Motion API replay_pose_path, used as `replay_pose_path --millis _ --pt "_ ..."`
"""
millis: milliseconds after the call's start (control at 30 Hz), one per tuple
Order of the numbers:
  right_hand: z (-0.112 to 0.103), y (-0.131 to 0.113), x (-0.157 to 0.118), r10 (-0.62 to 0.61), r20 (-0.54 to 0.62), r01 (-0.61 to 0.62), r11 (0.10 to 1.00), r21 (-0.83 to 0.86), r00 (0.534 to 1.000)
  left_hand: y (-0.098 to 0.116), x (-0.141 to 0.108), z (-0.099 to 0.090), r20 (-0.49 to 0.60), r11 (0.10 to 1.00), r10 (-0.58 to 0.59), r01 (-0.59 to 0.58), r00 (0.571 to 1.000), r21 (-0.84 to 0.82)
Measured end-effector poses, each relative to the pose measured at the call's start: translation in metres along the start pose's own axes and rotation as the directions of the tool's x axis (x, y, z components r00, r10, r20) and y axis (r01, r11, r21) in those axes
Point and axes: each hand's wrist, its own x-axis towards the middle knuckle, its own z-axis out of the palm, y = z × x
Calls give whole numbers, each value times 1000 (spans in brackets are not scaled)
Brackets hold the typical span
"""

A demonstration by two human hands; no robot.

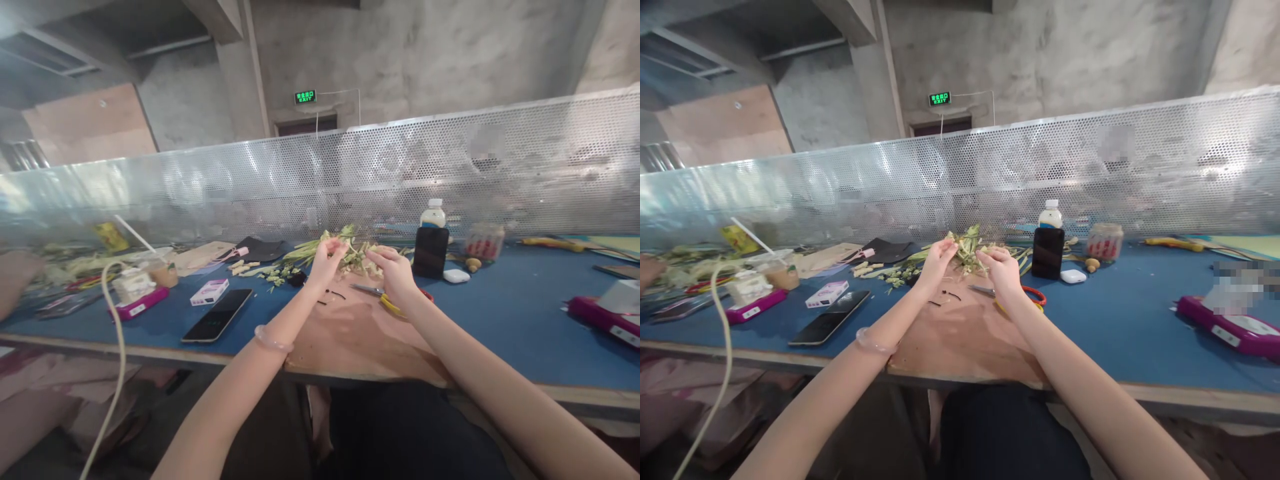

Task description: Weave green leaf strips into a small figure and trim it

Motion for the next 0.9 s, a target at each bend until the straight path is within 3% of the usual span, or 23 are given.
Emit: replay_pose_path --millis 100,167,367,667,767,900 --pt "0 2 3 85 91 -97 985 140 992 -2 0 -2 222 991 -101 118 970 -68" --pt "0 1 3 82 150 -106 981 161 985 -2 -3 -3 303 984 -128 158 944 -78" --pt "-4 -2 3 100 277 -144 979 142 956 3 -8 -6 441 970 -140 212 886 -117" --pt "-5 -18 -3 51 310 -34 998 -60 949 5 -7 -8 594 932 -126 300 795 -204" --pt "-6 -18 -3 16 318 4 998 -61 948 4 -8 -6 578 911 -126 324 806 -253" --pt "-6 -16 -1 -98 295 161 967 -197 950 3 -7 -1 490 942 -120 254 863 -218"
